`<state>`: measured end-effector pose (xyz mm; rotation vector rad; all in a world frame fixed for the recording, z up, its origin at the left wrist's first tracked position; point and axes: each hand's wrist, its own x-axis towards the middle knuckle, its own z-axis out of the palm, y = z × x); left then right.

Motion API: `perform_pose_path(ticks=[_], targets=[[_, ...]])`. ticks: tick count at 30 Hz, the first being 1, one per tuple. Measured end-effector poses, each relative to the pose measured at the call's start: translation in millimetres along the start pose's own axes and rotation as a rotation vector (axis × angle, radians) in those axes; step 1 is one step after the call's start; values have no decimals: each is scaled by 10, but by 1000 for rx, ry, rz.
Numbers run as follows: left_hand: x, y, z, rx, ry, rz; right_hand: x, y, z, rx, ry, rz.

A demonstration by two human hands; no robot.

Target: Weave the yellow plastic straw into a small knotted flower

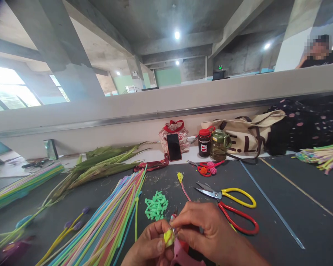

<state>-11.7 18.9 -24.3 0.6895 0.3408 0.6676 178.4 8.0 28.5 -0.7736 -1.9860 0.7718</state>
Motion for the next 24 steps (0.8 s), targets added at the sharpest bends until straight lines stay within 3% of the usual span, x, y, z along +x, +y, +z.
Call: perform_pose_path(ticks=[24], targets=[[30,9,90,-1,40,-118,-62,55,111,-121,32,30]])
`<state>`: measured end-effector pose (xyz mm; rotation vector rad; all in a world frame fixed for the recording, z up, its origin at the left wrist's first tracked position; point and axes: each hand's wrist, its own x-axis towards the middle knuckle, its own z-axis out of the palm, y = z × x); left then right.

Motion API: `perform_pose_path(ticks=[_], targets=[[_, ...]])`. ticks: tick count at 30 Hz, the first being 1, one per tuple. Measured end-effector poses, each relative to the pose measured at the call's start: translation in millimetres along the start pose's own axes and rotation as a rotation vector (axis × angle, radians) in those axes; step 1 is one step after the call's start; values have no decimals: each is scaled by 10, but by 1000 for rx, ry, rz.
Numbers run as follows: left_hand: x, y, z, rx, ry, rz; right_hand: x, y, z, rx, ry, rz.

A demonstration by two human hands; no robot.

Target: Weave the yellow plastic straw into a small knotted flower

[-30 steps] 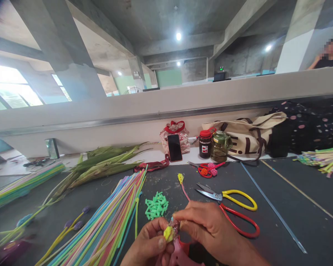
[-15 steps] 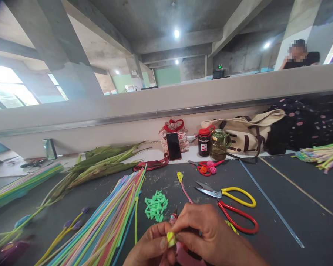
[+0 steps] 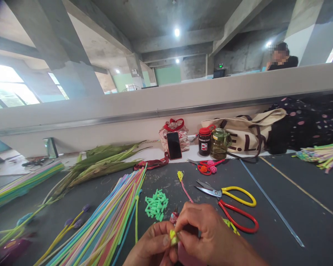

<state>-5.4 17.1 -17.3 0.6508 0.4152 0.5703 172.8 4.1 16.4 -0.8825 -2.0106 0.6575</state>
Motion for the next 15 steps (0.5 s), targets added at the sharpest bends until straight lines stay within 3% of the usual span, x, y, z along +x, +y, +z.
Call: perform_pose_path(ticks=[9,12,15], targets=[[16,-60,-64,-17,-3,15,-10,-1,3,-37,22,-15],[6,-51,-58,-18,5,59,-8,-1,-78,30,-48,-64],[-7,-58,-52,-27,17,146,-4,-1,-133,52,-10,-28]])
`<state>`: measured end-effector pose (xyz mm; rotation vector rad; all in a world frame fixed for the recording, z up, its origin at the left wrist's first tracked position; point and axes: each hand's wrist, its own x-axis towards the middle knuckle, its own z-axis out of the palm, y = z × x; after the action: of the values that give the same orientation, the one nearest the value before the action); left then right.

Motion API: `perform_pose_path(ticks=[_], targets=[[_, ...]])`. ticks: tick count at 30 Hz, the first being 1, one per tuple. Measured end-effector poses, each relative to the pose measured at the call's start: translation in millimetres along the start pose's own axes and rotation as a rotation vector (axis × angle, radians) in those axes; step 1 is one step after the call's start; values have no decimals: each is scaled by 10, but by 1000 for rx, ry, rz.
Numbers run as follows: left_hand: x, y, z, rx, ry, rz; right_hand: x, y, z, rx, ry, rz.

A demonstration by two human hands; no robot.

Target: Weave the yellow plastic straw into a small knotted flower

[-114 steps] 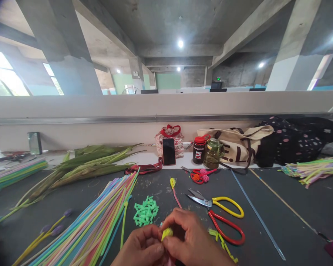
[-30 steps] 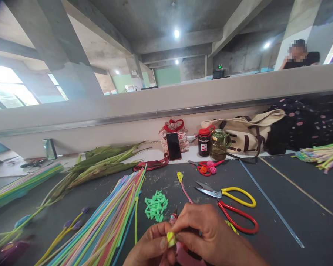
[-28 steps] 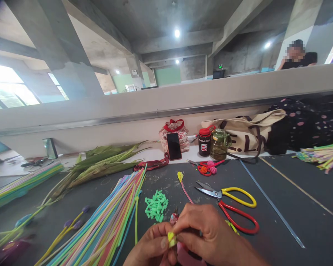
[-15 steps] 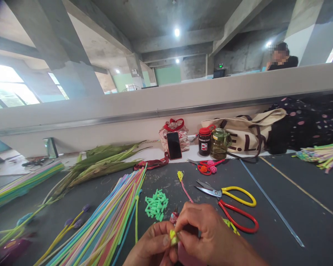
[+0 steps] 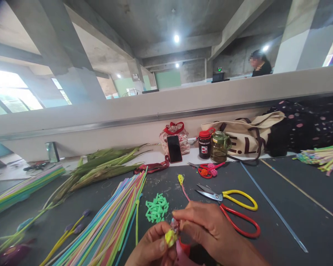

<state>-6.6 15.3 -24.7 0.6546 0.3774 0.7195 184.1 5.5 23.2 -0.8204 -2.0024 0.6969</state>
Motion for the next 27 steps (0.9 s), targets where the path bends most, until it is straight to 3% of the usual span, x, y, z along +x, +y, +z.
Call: perform_pose_path(ticks=[6,17,27], targets=[[-20,-29,52,13,80,128,10,-62,88,59,1,113],[16,-55,123,86,177,245,13,-76,148,96,68,118],[0,-61,112,112,188,192,30,-62,189,11,78,162]])
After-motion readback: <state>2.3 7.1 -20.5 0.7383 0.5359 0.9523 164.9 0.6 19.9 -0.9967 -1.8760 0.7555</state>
